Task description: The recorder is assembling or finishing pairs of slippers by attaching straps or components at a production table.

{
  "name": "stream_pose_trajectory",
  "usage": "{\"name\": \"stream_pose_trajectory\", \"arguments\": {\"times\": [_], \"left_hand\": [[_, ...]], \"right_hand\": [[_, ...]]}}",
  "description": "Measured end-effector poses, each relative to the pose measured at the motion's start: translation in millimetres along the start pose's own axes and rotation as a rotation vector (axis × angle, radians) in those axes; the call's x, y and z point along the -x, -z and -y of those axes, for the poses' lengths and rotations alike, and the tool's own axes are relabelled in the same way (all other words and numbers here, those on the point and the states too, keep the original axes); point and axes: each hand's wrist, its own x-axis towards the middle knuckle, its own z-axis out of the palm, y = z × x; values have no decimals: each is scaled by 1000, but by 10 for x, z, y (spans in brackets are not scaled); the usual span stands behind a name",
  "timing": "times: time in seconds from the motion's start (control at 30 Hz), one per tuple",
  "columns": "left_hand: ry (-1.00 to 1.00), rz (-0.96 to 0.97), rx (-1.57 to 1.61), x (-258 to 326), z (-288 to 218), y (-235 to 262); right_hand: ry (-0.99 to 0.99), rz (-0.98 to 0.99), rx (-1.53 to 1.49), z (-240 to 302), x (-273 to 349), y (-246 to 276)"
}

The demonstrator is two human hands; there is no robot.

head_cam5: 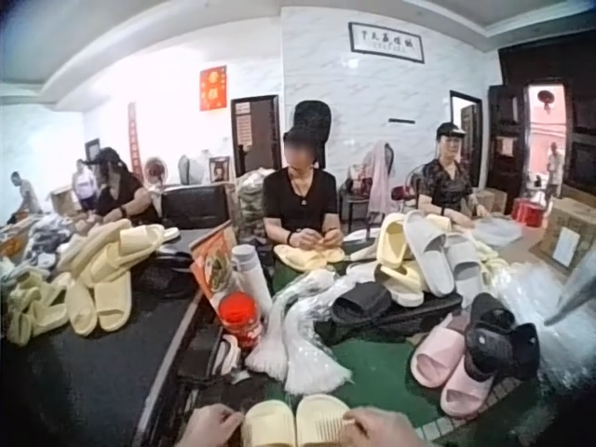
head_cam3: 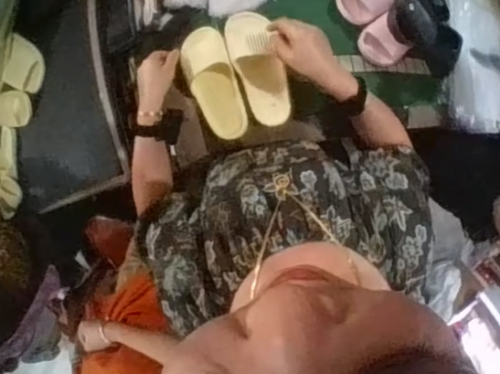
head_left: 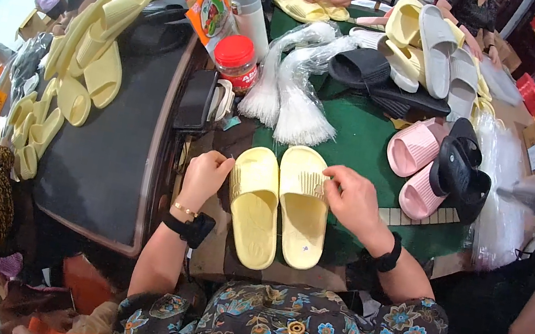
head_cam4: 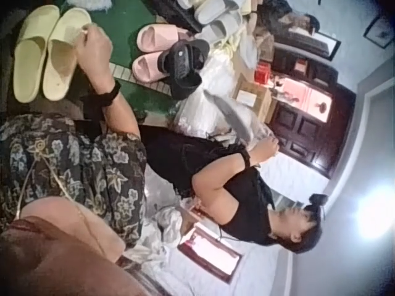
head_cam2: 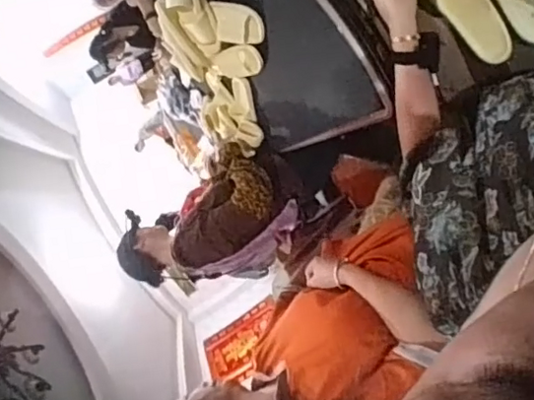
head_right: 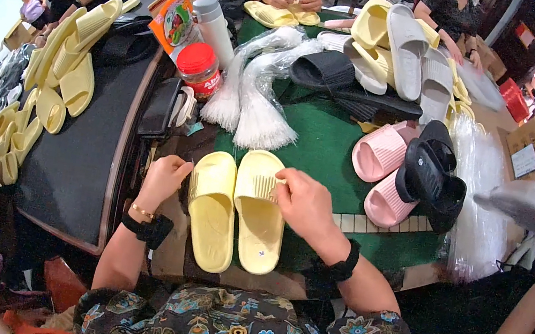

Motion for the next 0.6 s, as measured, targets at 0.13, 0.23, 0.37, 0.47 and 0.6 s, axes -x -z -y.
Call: {"name": "stream_pose_trajectory", "arguments": {"times": [0.13, 0.23, 0.37, 0.47, 0.6], "left_hand": [[25, 54, -22, -77, 70, -59], [40, 88, -60, -146, 58, -88], [-48, 18, -84, -201, 58, -151], [-70, -15, -63, -207, 42, -161], [-59, -11, -103, -241, -15, -173]], "right_hand": [[-54, 289, -23, 155, 46, 96], [107, 561, 167, 220, 292, -75], [116, 577, 163, 189, 499, -278], [76, 535, 180, 148, 491, -388], [170, 310, 173, 88, 456, -533]]}}
